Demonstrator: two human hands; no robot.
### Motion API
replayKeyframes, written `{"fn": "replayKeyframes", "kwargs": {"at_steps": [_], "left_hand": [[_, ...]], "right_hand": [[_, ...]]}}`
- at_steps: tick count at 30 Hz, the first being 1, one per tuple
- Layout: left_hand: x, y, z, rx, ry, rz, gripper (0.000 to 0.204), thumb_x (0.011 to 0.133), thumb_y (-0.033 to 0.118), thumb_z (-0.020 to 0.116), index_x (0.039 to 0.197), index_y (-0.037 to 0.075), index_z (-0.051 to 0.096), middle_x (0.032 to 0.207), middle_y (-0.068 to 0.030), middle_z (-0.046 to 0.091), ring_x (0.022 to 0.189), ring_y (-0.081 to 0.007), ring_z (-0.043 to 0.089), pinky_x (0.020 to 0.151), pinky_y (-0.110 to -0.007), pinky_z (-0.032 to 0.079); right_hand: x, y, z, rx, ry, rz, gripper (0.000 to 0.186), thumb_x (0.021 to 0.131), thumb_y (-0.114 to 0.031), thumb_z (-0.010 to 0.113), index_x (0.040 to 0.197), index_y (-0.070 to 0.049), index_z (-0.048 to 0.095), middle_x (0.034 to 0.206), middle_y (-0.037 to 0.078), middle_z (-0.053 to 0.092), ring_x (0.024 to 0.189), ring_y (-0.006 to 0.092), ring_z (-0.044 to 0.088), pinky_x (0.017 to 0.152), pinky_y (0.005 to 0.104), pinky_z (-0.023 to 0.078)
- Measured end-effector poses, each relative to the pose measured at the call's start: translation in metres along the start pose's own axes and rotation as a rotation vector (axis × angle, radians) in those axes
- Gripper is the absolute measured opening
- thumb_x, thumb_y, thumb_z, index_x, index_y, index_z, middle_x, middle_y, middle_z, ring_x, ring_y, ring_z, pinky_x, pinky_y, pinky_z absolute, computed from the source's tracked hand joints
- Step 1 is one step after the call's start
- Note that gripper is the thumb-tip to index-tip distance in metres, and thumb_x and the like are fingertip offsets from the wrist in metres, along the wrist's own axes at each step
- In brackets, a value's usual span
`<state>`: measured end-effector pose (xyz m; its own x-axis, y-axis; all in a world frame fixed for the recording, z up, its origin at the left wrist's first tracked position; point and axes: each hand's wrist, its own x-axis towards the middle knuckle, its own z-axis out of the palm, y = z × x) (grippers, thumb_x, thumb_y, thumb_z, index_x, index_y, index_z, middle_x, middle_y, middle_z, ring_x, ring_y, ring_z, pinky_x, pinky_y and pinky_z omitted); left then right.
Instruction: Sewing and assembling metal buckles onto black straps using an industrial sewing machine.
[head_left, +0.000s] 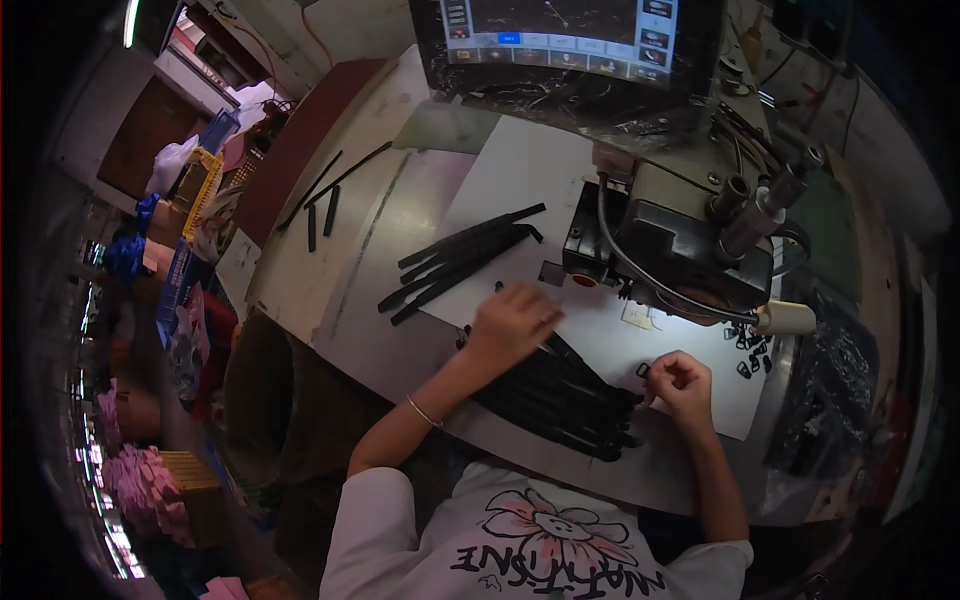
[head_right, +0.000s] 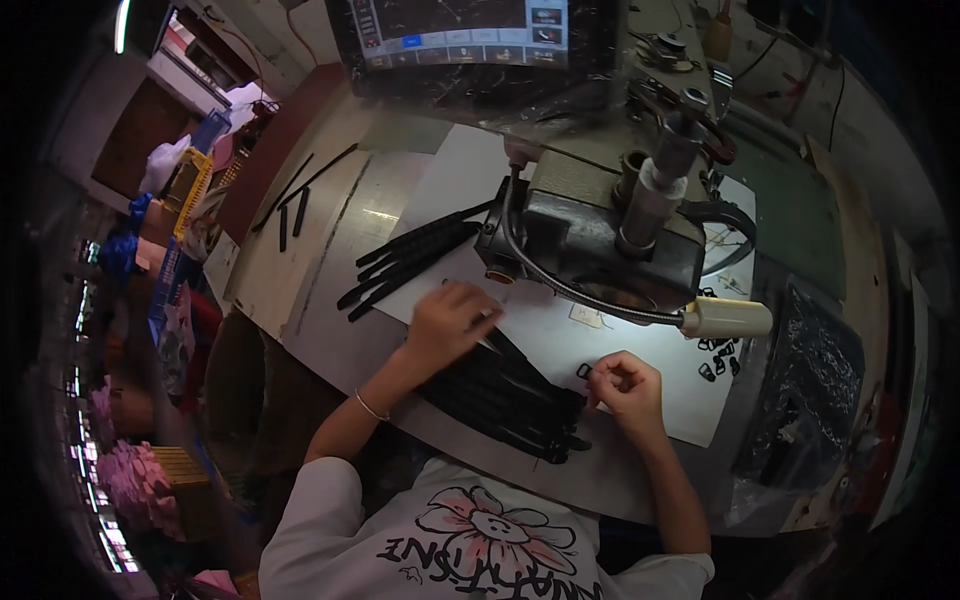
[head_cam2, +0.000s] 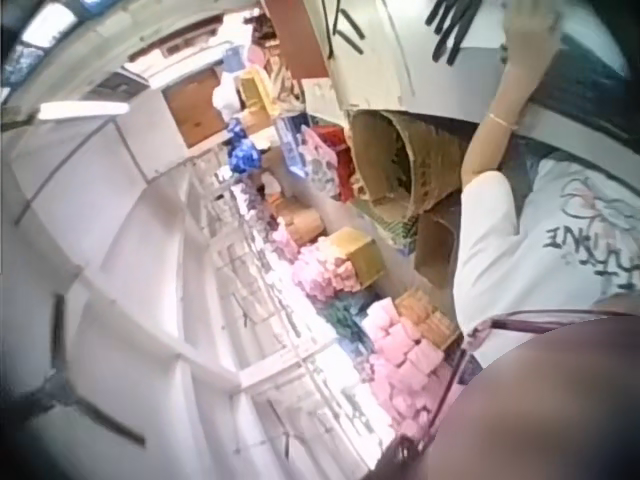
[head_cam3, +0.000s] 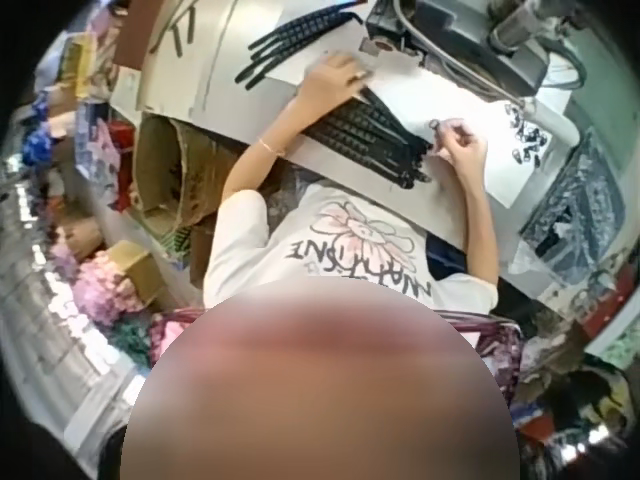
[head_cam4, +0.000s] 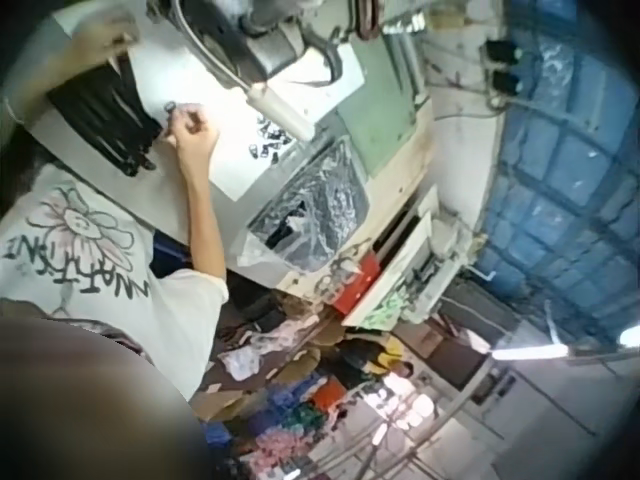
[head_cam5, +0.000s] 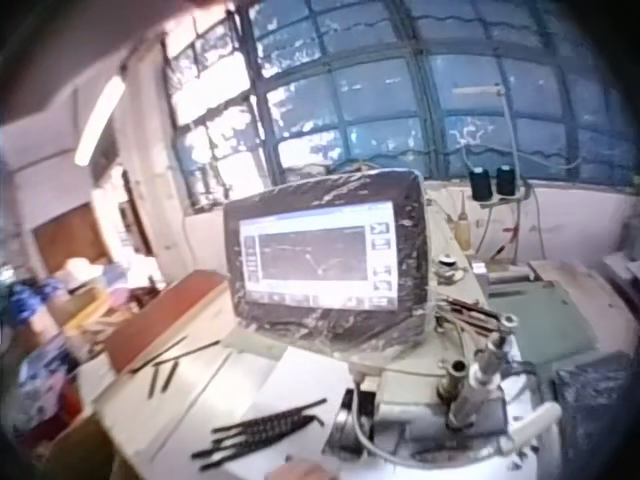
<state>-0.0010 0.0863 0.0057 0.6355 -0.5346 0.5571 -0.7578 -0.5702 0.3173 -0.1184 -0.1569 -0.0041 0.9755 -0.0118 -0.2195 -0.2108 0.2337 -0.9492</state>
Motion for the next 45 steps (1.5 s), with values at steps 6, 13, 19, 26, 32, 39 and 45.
{"fn": "replayKeyframes", "kwargs": {"at_steps": [6,13,19,26,32,39,45], "left_hand": [[-0.010,-0.093,-0.034,0.073,0.073,-0.403,0.013,0.077,0.013,0.064,0.086,0.005,0.061,0.083,-0.0104,0.057,0.080,-0.0297,0.055,0.069,-0.037,0.045],[0.020,-0.104,-0.014,-0.021,-0.027,-0.314,0.022,0.073,0.020,0.068,0.087,0.005,0.061,0.084,-0.0108,0.058,0.082,-0.0304,0.055,0.070,-0.038,0.045],[0.023,-0.107,-0.007,-0.072,-0.166,-0.306,0.018,0.071,0.012,0.067,0.084,0.005,0.057,0.081,-0.0093,0.057,0.081,-0.0277,0.056,0.070,-0.035,0.046],[0.043,-0.014,-0.017,-0.550,-0.340,-0.272,0.014,0.070,0.009,0.067,0.081,0.003,0.060,0.078,-0.0100,0.059,0.072,-0.0254,0.057,0.064,-0.032,0.045],[0.050,0.049,0.014,-0.779,-0.612,-0.217,0.018,0.071,0.015,0.069,0.081,0.003,0.060,0.073,-0.0083,0.059,0.067,-0.0199,0.056,0.061,-0.030,0.043],[0.047,0.046,0.036,-0.882,-0.689,-0.343,0.016,0.073,0.011,0.070,0.085,0.003,0.064,0.072,-0.0024,0.060,0.063,-0.0076,0.053,0.059,-0.023,0.043],[0.049,0.050,0.033,-0.892,-0.704,-0.369,0.015,0.074,0.009,0.069,0.086,0.002,0.064,0.075,-0.0021,0.061,0.066,-0.0073,0.054,0.062,-0.022,0.044]], "right_hand": [[0.005,0.000,-0.002,-0.015,0.070,-0.046,0.006,0.083,-0.002,0.055,0.079,0.001,0.052,0.067,0.007,0.057,0.053,0.0122,0.055,0.051,0.0229,0.047],[0.008,0.003,-0.003,-0.024,0.061,-0.062,0.006,0.084,-0.002,0.056,0.081,0.003,0.053,0.070,0.006,0.058,0.056,0.0086,0.055,0.052,0.0214,0.048],[0.005,0.004,-0.004,-0.050,0.098,-0.087,0.004,0.083,-0.001,0.056,0.081,0.002,0.054,0.072,0.006,0.059,0.057,0.0073,0.054,0.052,0.0200,0.047],[0.001,-0.006,0.016,-0.378,0.041,-0.324,0.006,0.075,0.005,0.059,0.080,0.002,0.056,0.106,0.011,0.056,0.074,0.0104,0.057,0.065,0.0213,0.048],[-0.001,-0.006,0.019,-0.517,0.077,-0.427,0.009,0.072,0.004,0.061,0.080,0.003,0.057,0.096,0.010,0.058,0.075,0.0136,0.059,0.068,0.0244,0.048],[-0.006,-0.011,0.001,-0.481,0.150,-0.423,0.007,0.072,0.003,0.062,0.078,0.002,0.058,0.084,0.008,0.060,0.075,0.0139,0.059,0.066,0.0238,0.047],[-0.004,-0.012,0.001,-0.423,0.104,-0.419,0.006,0.074,0.005,0.060,0.079,0.003,0.058,0.091,0.009,0.059,0.082,0.0126,0.057,0.076,0.0239,0.046]]}}
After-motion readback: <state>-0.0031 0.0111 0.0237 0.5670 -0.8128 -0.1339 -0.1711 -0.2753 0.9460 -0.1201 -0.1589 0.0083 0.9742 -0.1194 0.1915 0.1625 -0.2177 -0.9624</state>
